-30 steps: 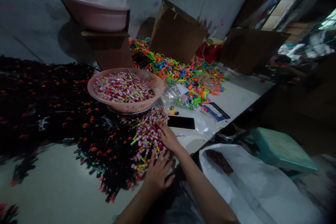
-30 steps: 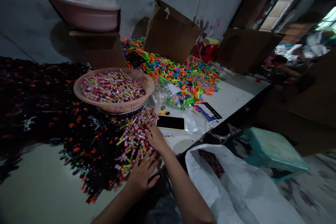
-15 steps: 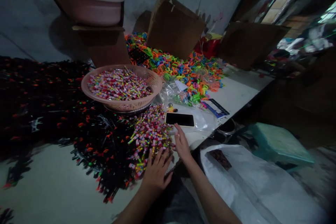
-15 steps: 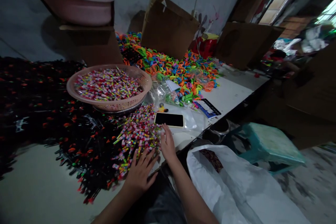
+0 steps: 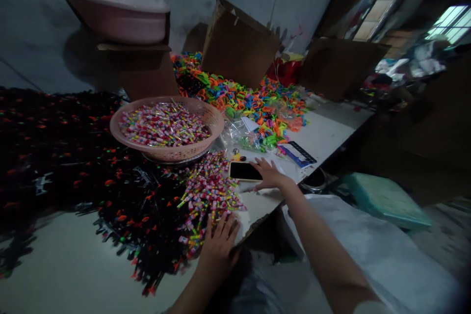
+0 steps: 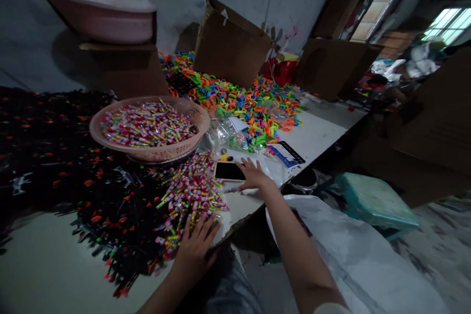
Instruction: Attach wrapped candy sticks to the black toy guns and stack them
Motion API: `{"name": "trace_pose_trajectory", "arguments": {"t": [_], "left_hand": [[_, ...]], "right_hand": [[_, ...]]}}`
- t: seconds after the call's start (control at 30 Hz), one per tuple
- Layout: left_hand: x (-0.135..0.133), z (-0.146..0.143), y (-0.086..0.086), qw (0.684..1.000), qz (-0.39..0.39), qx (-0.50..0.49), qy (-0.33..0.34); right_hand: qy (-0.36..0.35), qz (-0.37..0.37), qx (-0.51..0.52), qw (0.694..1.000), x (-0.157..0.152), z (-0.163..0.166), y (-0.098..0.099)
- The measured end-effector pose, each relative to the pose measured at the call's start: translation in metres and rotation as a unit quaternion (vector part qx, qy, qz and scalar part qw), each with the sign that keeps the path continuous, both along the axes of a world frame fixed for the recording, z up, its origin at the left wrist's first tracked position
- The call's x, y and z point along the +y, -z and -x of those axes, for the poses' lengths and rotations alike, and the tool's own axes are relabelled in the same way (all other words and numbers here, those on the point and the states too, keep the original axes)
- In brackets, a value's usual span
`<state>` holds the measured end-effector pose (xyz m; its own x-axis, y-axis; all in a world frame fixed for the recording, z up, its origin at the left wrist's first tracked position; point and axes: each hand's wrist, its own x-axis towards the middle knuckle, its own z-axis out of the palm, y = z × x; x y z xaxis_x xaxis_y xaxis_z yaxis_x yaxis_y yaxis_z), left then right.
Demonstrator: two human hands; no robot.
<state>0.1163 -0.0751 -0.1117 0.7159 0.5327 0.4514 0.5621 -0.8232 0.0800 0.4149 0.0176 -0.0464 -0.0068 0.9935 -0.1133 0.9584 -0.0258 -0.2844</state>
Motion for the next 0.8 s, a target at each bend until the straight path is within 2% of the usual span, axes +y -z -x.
{"name": "trace_pose_trajectory", "arguments": {"t": [0.13, 0.3, 0.47, 0.8], "left_hand": [[0.000, 0.003, -0.005, 0.999, 0.016, 0.030, -0.002], [0.000, 0.004, -0.002, 0.999, 0.027, 0.023, -0.004], [-0.001, 0.002, 0.002, 1.000, 0.022, 0.009, -0.005], [0.002, 0.001, 0.003, 1.000, -0.004, -0.009, 0.002]], "right_hand": [[-0.062, 0.059, -0.058, 0.995, 0.016, -0.017, -0.004], [-0.064, 0.040, -0.116, 0.990, 0.008, -0.012, -0.002], [0.005, 0.011, -0.160, 0.987, -0.005, -0.001, 0.005], [0.206, 0.011, -0.188, 0.960, -0.017, 0.040, 0.013]]}}
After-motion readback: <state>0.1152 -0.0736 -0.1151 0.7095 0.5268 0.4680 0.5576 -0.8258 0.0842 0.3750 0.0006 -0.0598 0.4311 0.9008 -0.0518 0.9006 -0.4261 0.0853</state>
